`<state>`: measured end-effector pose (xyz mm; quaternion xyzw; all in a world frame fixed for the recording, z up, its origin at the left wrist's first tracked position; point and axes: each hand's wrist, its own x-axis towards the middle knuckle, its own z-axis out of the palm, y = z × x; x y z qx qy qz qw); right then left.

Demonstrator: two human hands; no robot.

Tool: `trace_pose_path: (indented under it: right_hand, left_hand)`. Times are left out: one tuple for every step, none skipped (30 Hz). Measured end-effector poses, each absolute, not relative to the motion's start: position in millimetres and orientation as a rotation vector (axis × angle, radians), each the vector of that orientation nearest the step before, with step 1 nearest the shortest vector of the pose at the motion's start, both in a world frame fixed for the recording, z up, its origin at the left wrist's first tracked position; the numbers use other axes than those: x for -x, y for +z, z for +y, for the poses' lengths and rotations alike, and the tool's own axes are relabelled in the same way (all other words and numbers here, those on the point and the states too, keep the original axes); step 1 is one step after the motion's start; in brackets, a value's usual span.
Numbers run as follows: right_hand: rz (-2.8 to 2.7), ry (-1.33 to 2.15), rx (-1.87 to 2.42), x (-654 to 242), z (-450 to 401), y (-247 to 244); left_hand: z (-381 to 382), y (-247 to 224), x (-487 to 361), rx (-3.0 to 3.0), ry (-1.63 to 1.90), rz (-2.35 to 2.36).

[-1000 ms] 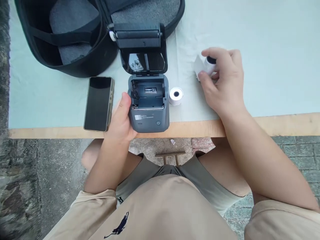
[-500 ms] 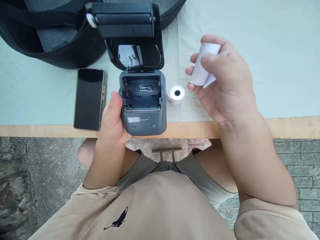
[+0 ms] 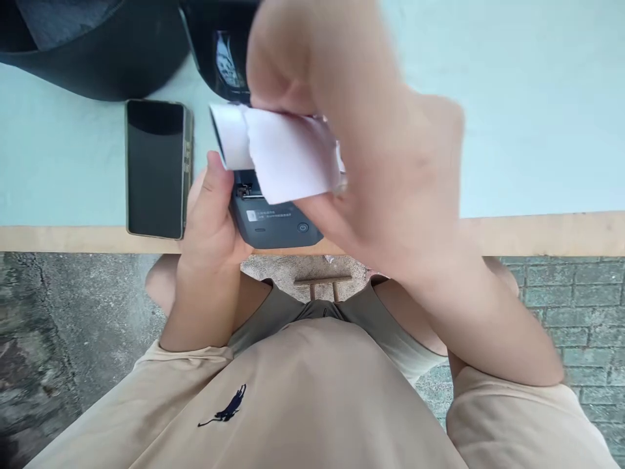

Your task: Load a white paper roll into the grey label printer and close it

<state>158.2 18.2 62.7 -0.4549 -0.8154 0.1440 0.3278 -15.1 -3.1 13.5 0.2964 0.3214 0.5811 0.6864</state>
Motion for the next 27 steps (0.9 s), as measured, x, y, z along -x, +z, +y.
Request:
trace_pose_path:
  right_hand:
    - [-2.18,0.341,1.215,-155,18,64]
    - [-2.224,0.299,1.239,-151,18,66]
    - [-2.261,0.269,1.261,-148,18,69]
    - [-2.285,0.252,1.283,-145,18,71]
    - [-2.307,0.209,1.317,-142,18,72]
    - [-2.33,0.153,1.351,-140,18,73]
    - [-2.356,0.104,1.382,-138,19,72]
    - [-2.388,0.065,1.392,-137,19,71]
    - [-2.415,0.039,1.375,-137,20,69]
    - [-2.434,0.03,1.329,-137,21,66]
    - [-2.436,0.033,1.267,-138,22,64]
    - [-2.421,0.04,1.208,-139,22,61]
    - [-2.399,0.034,1.156,-139,22,59]
    - [-2.379,0.02,1.115,-140,21,58]
    - [-2.355,0.003,1.073,-140,21,57]
    - [-2.331,-0.01,1.029,-140,20,56]
    - [-2.308,-0.016,0.982,-140,18,54]
    - [-2.294,-0.012,0.924,-139,17,53]
    - [-2.285,-0.006,0.872,-138,15,52]
    - [-2.285,0.0,0.832,-137,14,50]
    - [-2.296,0.006,0.811,-136,12,48]
    - [-2.313,0.012,0.809,-135,11,46]
    - [-2.325,0.022,0.813,-135,10,45]
    - [-2.337,0.042,0.825,-135,9,43]
    - [-2.344,0.065,0.833,-136,8,42]
    - [-2.344,0.088,0.828,-137,7,41]
    - [-2.335,0.098,0.819,-138,6,41]
  left_hand:
    - [-3,13,15,-0.655,1.304,0.709]
    - [-3,12,16,-0.654,1.3,0.691]
    - [-2,10,16,-0.664,1.292,0.666]
    - [-2,9,17,-0.686,1.283,0.639]
    - [-2,9,18,-0.707,1.275,0.626]
    - [-2,8,18,-0.729,1.267,0.621]
    - [-2,8,19,-0.745,1.259,0.626]
    - [-2,9,19,-0.757,1.253,0.631]
    - [-3,10,19,-0.754,1.252,0.645]
    - [-4,12,19,-0.748,1.248,0.662]
    - [-4,14,18,-0.742,1.243,0.679]
    - [-5,16,18,-0.735,1.238,0.697]
    - [-5,18,17,-0.723,1.233,0.718]
    - [-6,19,17,-0.718,1.229,0.727]
    - [-6,20,17,-0.709,1.226,0.733]
    - [-6,20,17,-0.696,1.231,0.731]
    - [-6,20,17,-0.682,1.235,0.72]
    - [-6,19,18,-0.667,1.236,0.706]
    - [-5,18,19,-0.655,1.234,0.695]
    - [-5,16,21,-0.644,1.231,0.689]
    - [-5,15,22,-0.643,1.224,0.682]
    - [-5,14,24,-0.654,1.215,0.672]
    - [-5,13,25,-0.673,1.206,0.674]
    - [-6,13,26,-0.692,1.199,0.691]
    - [-6,14,26,-0.716,1.193,0.714]
    - [-7,14,26,-0.737,1.193,0.75]
    - [-8,16,25,-0.751,1.198,0.792]
